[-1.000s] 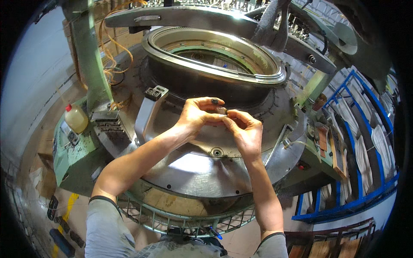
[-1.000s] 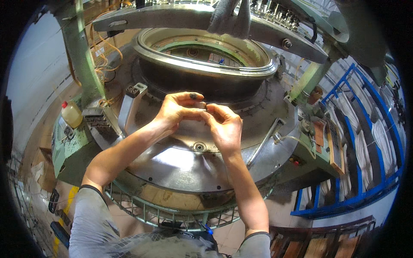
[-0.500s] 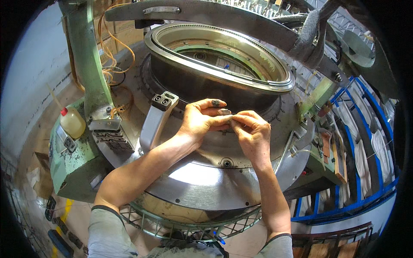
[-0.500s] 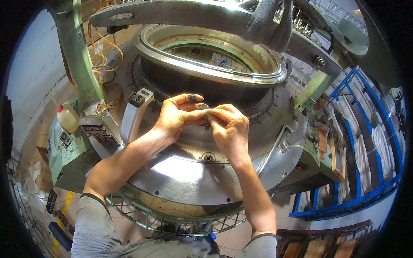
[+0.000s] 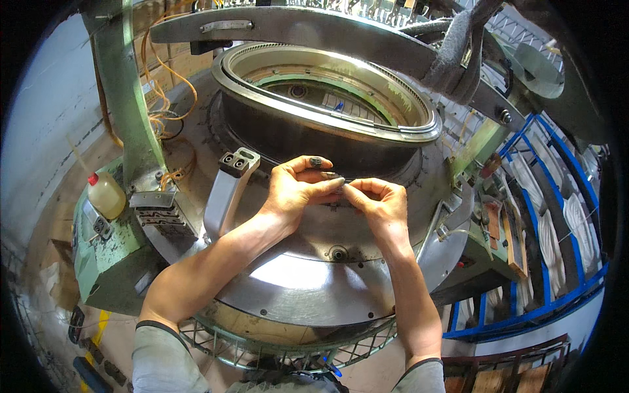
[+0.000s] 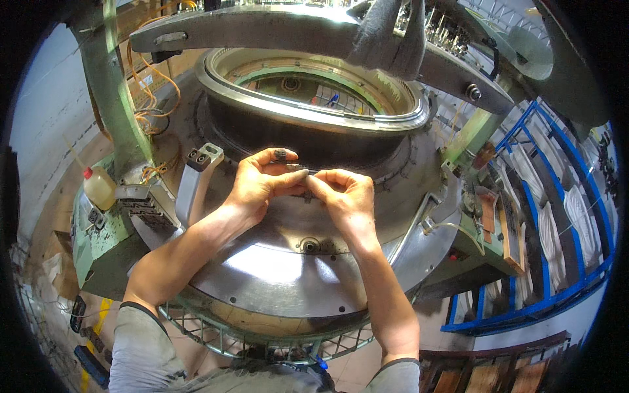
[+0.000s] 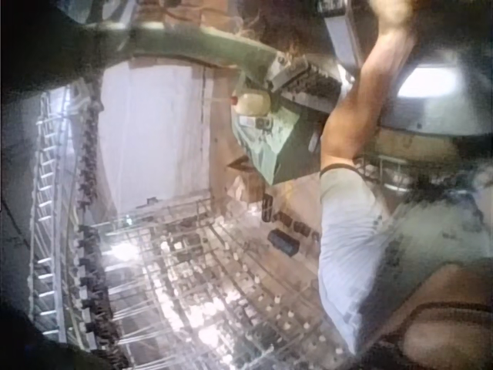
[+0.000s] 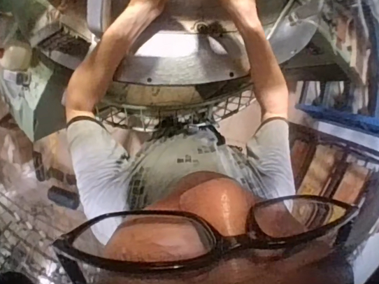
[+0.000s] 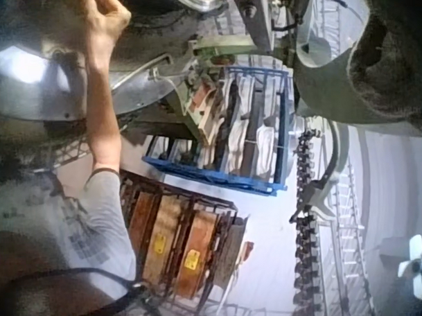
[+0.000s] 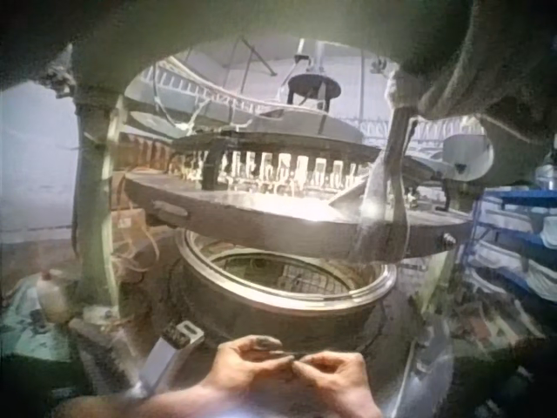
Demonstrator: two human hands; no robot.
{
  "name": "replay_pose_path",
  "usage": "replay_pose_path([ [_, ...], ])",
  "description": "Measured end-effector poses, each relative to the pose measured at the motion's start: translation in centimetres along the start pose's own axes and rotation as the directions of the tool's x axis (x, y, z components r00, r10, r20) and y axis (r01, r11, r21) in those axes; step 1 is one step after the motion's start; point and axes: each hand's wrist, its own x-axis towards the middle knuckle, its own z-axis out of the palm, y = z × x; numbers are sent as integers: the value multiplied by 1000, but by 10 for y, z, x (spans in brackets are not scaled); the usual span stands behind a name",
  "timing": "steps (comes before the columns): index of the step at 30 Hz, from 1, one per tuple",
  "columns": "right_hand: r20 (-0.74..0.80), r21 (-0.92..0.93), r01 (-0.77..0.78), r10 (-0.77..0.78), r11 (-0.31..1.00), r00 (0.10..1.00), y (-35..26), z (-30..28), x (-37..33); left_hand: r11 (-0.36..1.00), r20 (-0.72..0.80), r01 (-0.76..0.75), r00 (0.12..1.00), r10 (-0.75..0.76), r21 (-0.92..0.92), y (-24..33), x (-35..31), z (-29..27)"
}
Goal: The person repeatedly picks small metal components from a tray and inserts them into slots around the rim of a large circular machine. The person handles the components one at a time, placing each into a designated position on the machine's edge.
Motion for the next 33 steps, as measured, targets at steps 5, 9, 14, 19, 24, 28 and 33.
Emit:
replay_pose_path([
  [5, -4, 24, -73, 73, 997, 997, -10, -5, 3, 998, -59, -39, 998, 37, -45, -2, 2, -1],
  [9, -273, -48, 287, -289, 957, 918, -17, 10, 23, 998, -79, 12, 997, -16, -61, -6, 3, -2],
  [14, -337, -394, 502, -629, 770, 701, -14, 37, 60, 994, -24, 75, 997, -77, -85, -7, 2, -2],
  [19, -355, -473, 501, -677, 725, 644, -10, 49, 70, 996, -26, 22, 999, -24, -87, -8, 1, -2],
  [24, -332, -507, 520, -713, 687, 618, -9, 52, 70, 997, -55, -10, 998, 6, -70, -13, 3, -3],
  [28, -316, -566, 505, -737, 652, 598, -8, 54, 70, 999, -19, 22, 1000, -23, -47, -13, 3, -6],
  [33, -305, -585, 521, -764, 622, 569, -8, 55, 72, 999, -14, 26, 1000, -26, -19, -16, 3, -8],
])
